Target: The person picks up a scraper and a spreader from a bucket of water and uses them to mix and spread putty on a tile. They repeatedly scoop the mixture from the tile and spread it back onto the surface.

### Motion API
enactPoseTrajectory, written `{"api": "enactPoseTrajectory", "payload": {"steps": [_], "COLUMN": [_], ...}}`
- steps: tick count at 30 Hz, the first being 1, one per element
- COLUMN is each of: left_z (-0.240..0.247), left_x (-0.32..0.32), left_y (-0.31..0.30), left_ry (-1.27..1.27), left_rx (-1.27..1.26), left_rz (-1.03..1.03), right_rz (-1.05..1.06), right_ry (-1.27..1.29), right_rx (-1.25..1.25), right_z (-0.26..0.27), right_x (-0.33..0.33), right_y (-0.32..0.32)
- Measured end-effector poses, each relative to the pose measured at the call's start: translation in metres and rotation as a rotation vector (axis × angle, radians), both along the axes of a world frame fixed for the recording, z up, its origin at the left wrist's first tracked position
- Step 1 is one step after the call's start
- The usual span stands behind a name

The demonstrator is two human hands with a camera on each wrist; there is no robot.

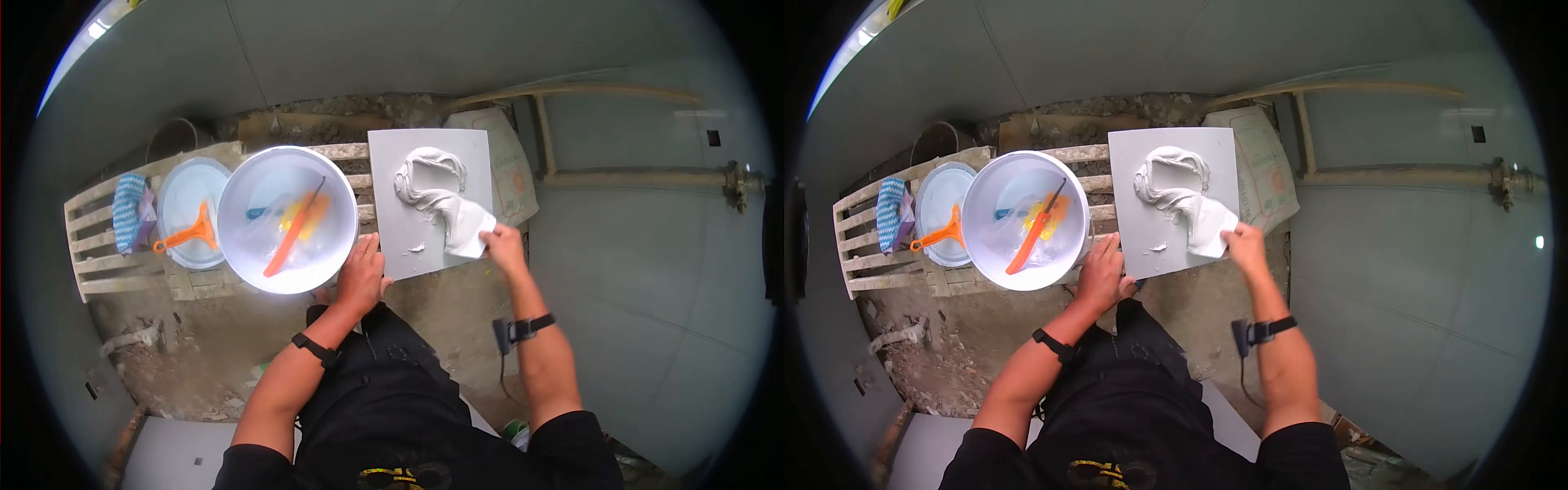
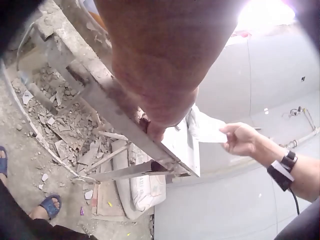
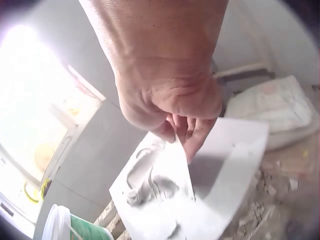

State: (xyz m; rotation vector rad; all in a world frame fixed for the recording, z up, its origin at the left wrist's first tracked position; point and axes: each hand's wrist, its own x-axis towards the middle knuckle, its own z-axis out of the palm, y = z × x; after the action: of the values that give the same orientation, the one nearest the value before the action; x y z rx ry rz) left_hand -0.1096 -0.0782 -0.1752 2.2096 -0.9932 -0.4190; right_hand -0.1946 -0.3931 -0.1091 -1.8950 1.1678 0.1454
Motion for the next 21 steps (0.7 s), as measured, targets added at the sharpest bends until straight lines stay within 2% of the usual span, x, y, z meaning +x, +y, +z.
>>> {"api": "enactPoseTrajectory", "payload": {"steps": [1,3,5,7,9,12,15,16,19,21], "left_z": [0.001,0.0,0.001,0.002,0.002,0.003,0.005,0.004,0.003,0.003], "left_x": [0.002,0.005,-0.002,-0.001,-0.003,-0.001,0.0,0.001,-0.002,0.0], "left_y": [-0.001,-0.003,-0.001,-0.006,-0.007,-0.007,-0.003,-0.005,-0.004,-0.001], "left_ry": [-0.004,0.008,0.03,0.026,0.025,0.021,0.033,0.028,0.029,0.017], "left_rx": [0.021,0.03,0.046,0.036,0.038,0.024,0.003,0.011,0.015,0.016], "left_rz": [-0.006,-0.003,-0.001,0.026,0.021,0.033,0.028,0.028,0.026,0.032], "right_rz": [-0.223,-0.46,-0.529,-0.407,-0.472,-0.416,0.233,0.401,0.869,1.117], "right_ry": [-0.082,-0.232,-0.446,-0.449,-0.49,-0.587,-0.27,-0.306,-0.303,-0.157], "right_rx": [0.117,0.223,0.216,0.201,0.359,0.425,-0.396,-0.612,-0.997,-0.945], "right_z": [-0.013,-0.03,-0.041,-0.046,-0.019,-0.01,0.04,0.037,0.009,-0.012], "right_x": [-0.013,-0.013,0.019,0.056,0.088,0.09,0.095,0.094,0.092,0.083], "right_y": [0.018,0.047,0.06,0.047,0.047,0.033,0.038,0.041,0.056,0.062]}}
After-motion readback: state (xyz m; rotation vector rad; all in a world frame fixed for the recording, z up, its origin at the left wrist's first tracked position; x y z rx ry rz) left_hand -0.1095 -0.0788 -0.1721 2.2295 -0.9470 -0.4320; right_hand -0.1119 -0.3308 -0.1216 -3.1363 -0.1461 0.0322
